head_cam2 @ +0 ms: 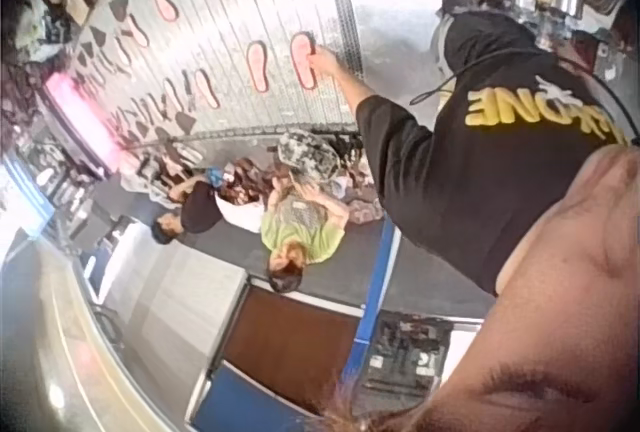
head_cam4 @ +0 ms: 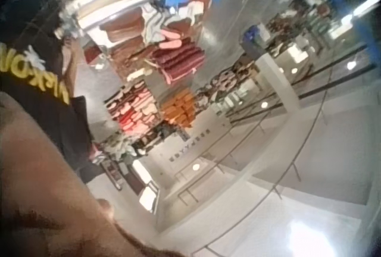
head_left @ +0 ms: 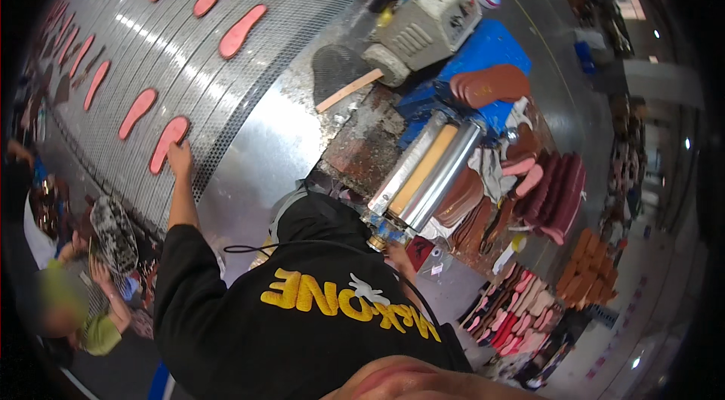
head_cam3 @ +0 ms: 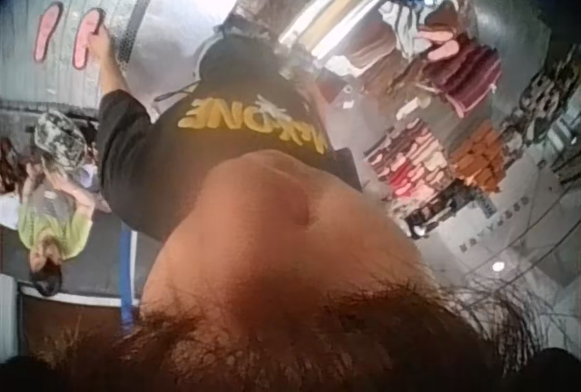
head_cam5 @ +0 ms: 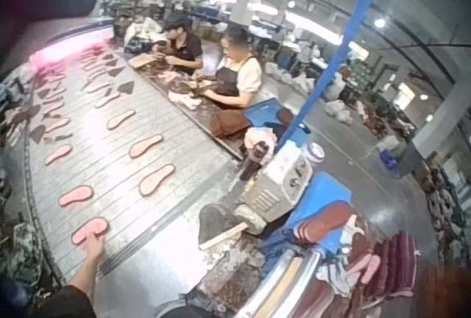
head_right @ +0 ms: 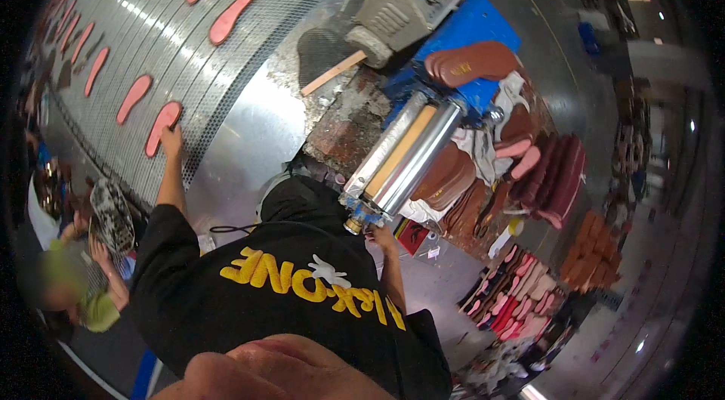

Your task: Apply adhesive or primer to shoe sole components using a roller machine and place them on a conveyor belt.

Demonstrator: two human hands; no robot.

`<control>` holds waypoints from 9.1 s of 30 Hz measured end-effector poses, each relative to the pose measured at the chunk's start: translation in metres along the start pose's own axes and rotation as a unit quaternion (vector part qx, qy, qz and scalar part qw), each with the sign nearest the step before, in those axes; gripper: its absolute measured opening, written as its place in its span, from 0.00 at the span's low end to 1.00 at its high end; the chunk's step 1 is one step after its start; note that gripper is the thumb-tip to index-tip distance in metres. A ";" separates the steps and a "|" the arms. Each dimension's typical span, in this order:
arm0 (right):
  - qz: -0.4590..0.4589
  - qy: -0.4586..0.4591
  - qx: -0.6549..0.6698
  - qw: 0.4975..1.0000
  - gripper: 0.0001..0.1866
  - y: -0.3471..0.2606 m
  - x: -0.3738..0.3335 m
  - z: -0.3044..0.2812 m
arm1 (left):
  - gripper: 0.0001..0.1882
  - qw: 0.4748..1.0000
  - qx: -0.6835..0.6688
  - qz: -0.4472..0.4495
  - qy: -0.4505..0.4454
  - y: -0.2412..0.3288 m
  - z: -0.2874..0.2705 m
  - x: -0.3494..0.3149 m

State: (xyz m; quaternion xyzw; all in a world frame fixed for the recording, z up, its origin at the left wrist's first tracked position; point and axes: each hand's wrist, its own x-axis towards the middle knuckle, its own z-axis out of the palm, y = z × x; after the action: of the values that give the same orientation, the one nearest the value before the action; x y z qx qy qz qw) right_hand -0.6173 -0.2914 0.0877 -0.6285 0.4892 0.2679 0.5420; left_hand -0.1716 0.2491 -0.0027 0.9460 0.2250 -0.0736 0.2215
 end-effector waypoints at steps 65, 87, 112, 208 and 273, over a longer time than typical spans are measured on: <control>-0.227 0.512 -0.109 0.821 0.30 -0.102 0.026 -0.098 | 0.44 0.582 -0.021 0.781 -0.224 0.409 -0.078 -0.252; -0.220 0.443 0.101 0.863 0.24 -0.071 0.082 -0.090 | 0.23 0.825 -0.426 -0.246 -0.278 0.071 0.010 0.006; -0.391 0.401 -0.057 0.827 0.29 -0.164 -0.110 -0.138 | 0.25 0.717 -0.252 0.444 -0.475 0.413 -0.012 -0.142; -0.560 0.426 0.193 0.684 0.13 -0.345 -0.075 -0.125 | 0.20 0.831 0.149 0.141 -0.517 0.132 0.101 -0.139; -0.174 0.222 0.300 0.911 0.08 -0.065 -0.037 -0.083 | 0.20 0.897 -0.330 -0.062 -0.287 0.226 0.043 0.026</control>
State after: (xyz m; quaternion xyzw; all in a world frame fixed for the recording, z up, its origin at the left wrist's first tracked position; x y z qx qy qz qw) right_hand -0.5888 -0.3617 0.1693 -0.5548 0.5371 -0.1372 0.6204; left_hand -0.0470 0.0593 0.0404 0.7403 0.2214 -0.2768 0.5712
